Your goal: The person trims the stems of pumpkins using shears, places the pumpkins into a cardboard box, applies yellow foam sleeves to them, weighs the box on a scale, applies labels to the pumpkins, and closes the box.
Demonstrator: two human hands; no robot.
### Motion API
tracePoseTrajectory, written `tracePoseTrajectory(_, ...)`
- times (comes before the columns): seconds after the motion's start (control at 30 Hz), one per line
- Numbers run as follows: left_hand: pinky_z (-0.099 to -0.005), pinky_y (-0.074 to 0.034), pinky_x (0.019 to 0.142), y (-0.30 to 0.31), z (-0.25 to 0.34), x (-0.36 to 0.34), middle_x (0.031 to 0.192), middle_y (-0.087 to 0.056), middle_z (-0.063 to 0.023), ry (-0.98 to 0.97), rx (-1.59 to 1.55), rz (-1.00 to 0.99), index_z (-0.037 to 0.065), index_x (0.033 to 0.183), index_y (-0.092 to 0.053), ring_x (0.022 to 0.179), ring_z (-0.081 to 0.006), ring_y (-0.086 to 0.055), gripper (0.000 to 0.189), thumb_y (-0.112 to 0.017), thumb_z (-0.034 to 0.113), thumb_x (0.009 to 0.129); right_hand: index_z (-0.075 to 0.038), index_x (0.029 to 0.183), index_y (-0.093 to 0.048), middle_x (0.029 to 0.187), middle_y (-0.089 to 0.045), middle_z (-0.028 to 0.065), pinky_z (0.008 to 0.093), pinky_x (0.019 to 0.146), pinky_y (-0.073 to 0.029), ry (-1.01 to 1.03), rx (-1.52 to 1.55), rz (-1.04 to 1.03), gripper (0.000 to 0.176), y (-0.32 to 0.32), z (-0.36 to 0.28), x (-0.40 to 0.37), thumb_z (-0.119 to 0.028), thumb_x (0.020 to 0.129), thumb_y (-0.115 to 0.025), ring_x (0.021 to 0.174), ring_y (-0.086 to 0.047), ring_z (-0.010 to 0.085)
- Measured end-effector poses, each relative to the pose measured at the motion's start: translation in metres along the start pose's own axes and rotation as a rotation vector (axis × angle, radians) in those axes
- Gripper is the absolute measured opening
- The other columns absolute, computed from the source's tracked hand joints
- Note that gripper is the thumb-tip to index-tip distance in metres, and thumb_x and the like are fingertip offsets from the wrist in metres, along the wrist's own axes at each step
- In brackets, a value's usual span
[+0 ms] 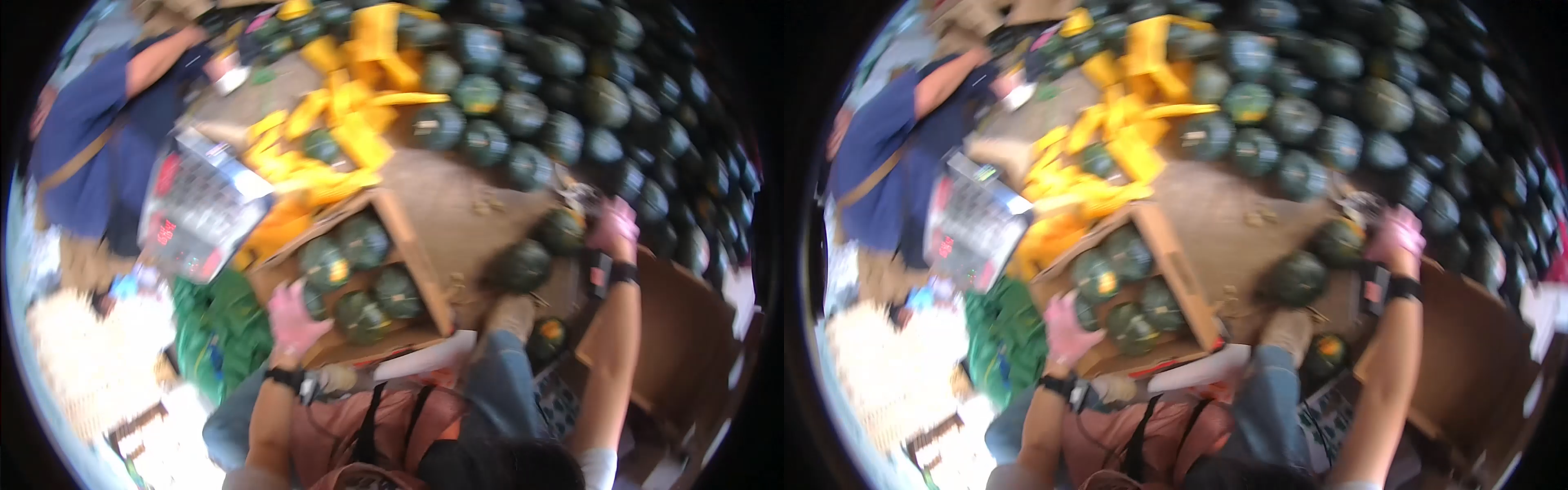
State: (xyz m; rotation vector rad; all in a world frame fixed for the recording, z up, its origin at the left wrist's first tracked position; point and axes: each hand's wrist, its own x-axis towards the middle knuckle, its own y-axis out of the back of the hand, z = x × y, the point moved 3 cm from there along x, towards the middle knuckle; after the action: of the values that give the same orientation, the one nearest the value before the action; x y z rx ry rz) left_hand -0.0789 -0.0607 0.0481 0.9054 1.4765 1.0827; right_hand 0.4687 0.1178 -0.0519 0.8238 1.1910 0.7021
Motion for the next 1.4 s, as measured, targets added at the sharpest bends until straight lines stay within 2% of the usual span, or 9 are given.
tracePoseTrajectory(0.07, -0.0472, -0.038, 0.097, 0.006, 0.0, -0.01, 0.13, -0.037, -0.0187, 0.116, 0.039, -0.018, 0.014, 0.132, -0.036, 0.116, -0.0377, -0.04, 0.097, -0.083, 0.04, 0.051, -0.011, 0.127, -0.05, 0.132, -0.045, 0.0178, 0.043, 0.099, -0.043, 0.07, -0.016, -0.194, 0.084, -0.018, 0.014, 0.027, -0.026, 0.05, -0.081, 0.123, -0.043, 0.0363)
tracePoseTrajectory(0.3, -0.0485, -0.04, 0.092, 0.004, -0.02, -0.011, 0.133, -0.034, -0.013, 0.197, 0.018, 0.088, 0.021, 0.137, -0.03, 0.12, -0.037, -0.037, 0.101, -0.081, 0.038, 0.052, -0.023, 0.144, -0.025, 0.143, -0.029, 0.0066, 0.0487, 0.089, -0.046, -0.176, -0.1, 0.004, 0.117, -0.047, 0.017, 0.005, -0.019, 0.045, -0.087, 0.13, -0.032, 0.0299)
tracePoseTrajectory(0.77, -0.0528, -0.034, 0.097, -0.006, -0.037, 0.009, 0.136, -0.034, -0.0106, -0.063, 0.136, 0.259, 0.03, 0.133, -0.039, 0.128, -0.0367, -0.03, 0.088, -0.081, 0.028, 0.056, -0.011, 0.129, -0.038, 0.131, -0.043, 0.0089, 0.0461, 0.098, -0.038, -0.037, -0.009, 0.172, 0.09, -0.051, 0.021, -0.002, -0.019, 0.051, -0.082, 0.126, -0.037, 0.0315)
tracePoseTrajectory(0.87, -0.0516, -0.033, 0.101, -0.016, -0.042, 0.0, 0.139, -0.032, -0.0126, -0.201, 0.015, 0.331, 0.022, 0.134, -0.039, 0.131, -0.0366, -0.03, 0.091, -0.083, 0.019, 0.055, -0.009, 0.129, -0.039, 0.13, -0.044, 0.0105, 0.0457, 0.097, -0.04, -0.007, 0.05, 0.114, 0.089, -0.034, 0.013, -0.009, -0.025, 0.052, -0.082, 0.123, -0.04, 0.0327)
tracePoseTrajectory(0.97, -0.0419, -0.034, 0.106, 0.014, -0.053, -0.019, 0.14, -0.033, -0.0205, -0.015, -0.511, 0.433, 0.004, 0.138, -0.029, 0.129, -0.0394, -0.034, 0.1, -0.085, 0.012, 0.055, -0.009, 0.13, -0.039, 0.128, -0.044, 0.0127, 0.0451, 0.096, -0.042, -0.02, 0.076, 0.061, 0.093, -0.036, 0.021, -0.013, -0.027, 0.049, -0.082, 0.123, -0.038, 0.0347)
tracePoseTrajectory(1.2, -0.045, -0.033, 0.105, 0.063, -0.045, -0.063, 0.141, -0.035, -0.0215, -0.141, -0.214, 0.731, 0.007, 0.142, -0.023, 0.129, -0.0406, -0.036, 0.102, -0.084, 0.021, 0.061, -0.004, 0.121, -0.044, 0.108, -0.049, 0.0139, 0.0437, 0.095, -0.039, 0.374, 0.69, 0.558, 0.068, -0.048, 0.056, -0.037, -0.015, 0.058, -0.068, 0.101, -0.049, 0.0315)
tracePoseTrajectory(1.27, -0.049, -0.034, 0.104, 0.061, -0.04, -0.069, 0.138, -0.036, -0.0208, -0.113, -0.23, 0.693, 0.009, 0.136, -0.029, 0.127, -0.0438, -0.037, 0.094, -0.084, 0.022, 0.06, -0.003, 0.121, -0.043, 0.103, -0.05, 0.0098, 0.0458, 0.094, -0.041, 0.168, 1.417, -0.076, 0.063, -0.022, 0.045, -0.079, -0.01, 0.062, -0.064, 0.087, -0.052, 0.0312)
tracePoseTrajectory(1.33, -0.0504, -0.034, 0.104, 0.061, -0.033, -0.075, 0.137, -0.036, -0.0201, -0.147, -0.212, 0.663, 0.007, 0.132, -0.033, 0.126, -0.0451, -0.036, 0.09, -0.084, 0.023, 0.059, -0.001, 0.127, -0.041, 0.087, -0.05, 0.0046, 0.0222, 0.045, -0.042, 0.342, 1.674, 0.29, 0.062, -0.025, 0.038, -0.115, -0.005, 0.067, -0.056, 0.058, -0.047, 0.0116)
tracePoseTrajectory(1.4, -0.0498, -0.034, 0.103, 0.06, -0.026, -0.074, 0.133, -0.038, -0.0198, -0.135, -0.213, 0.68, 0.009, 0.128, -0.04, 0.124, -0.043, -0.038, 0.087, -0.084, 0.023, 0.055, 0.002, 0.12, -0.045, 0.081, -0.05, 0.0045, 0.0232, 0.048, -0.044, 0.327, 1.755, 0.182, 0.052, -0.018, 0.035, -0.14, -0.004, 0.07, -0.05, 0.061, -0.048, 0.0118)
